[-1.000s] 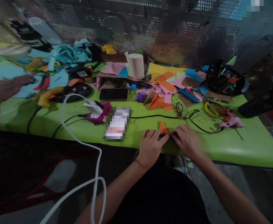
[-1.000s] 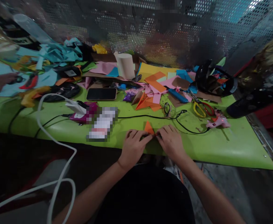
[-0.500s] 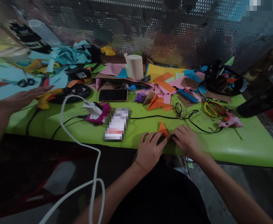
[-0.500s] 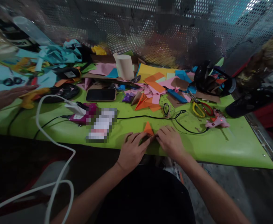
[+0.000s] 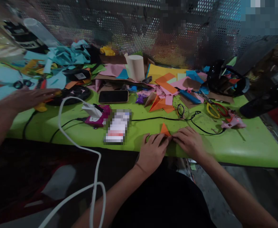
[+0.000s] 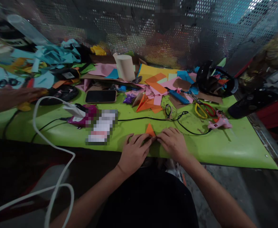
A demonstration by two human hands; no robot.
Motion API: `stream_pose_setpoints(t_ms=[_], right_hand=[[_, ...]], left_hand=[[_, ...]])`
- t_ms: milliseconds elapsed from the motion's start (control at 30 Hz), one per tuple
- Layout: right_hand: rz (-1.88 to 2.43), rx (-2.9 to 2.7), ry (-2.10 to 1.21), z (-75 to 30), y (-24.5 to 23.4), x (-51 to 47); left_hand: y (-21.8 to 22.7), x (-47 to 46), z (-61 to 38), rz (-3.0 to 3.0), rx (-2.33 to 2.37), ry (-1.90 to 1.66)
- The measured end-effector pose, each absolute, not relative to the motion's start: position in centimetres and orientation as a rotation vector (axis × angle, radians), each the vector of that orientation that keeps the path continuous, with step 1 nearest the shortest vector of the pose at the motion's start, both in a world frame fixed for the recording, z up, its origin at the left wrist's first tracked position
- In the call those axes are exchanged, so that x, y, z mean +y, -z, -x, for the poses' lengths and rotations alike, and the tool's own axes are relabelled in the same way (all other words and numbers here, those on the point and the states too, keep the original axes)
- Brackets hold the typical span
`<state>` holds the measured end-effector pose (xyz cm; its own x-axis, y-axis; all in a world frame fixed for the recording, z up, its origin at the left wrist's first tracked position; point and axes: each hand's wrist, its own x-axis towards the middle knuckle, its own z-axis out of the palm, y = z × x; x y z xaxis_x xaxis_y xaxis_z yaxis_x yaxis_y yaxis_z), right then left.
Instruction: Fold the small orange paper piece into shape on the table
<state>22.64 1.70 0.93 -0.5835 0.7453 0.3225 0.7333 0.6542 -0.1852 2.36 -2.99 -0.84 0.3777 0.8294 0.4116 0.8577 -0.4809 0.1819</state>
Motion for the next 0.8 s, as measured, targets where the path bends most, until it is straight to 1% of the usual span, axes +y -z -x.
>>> stream_pose_setpoints(t_ms=[167, 467, 800], right_hand=[[1.2, -2.492, -0.152, -22.7, -0.8, 2.0], [1.256, -2.383, -0.045, -22.6, -0.1, 2.1], [1.271, -2.284, -0.287, -22.5, -0.3, 2.5]], left_hand=[[0.0, -2.5, -2.3, 2.575, -1.605, 0.723], [-0.8, 0.5, -3.5, 2.588, -1.537, 0.616], [-0.8, 0.6, -3.6, 2.642, -1.559, 0.641]])
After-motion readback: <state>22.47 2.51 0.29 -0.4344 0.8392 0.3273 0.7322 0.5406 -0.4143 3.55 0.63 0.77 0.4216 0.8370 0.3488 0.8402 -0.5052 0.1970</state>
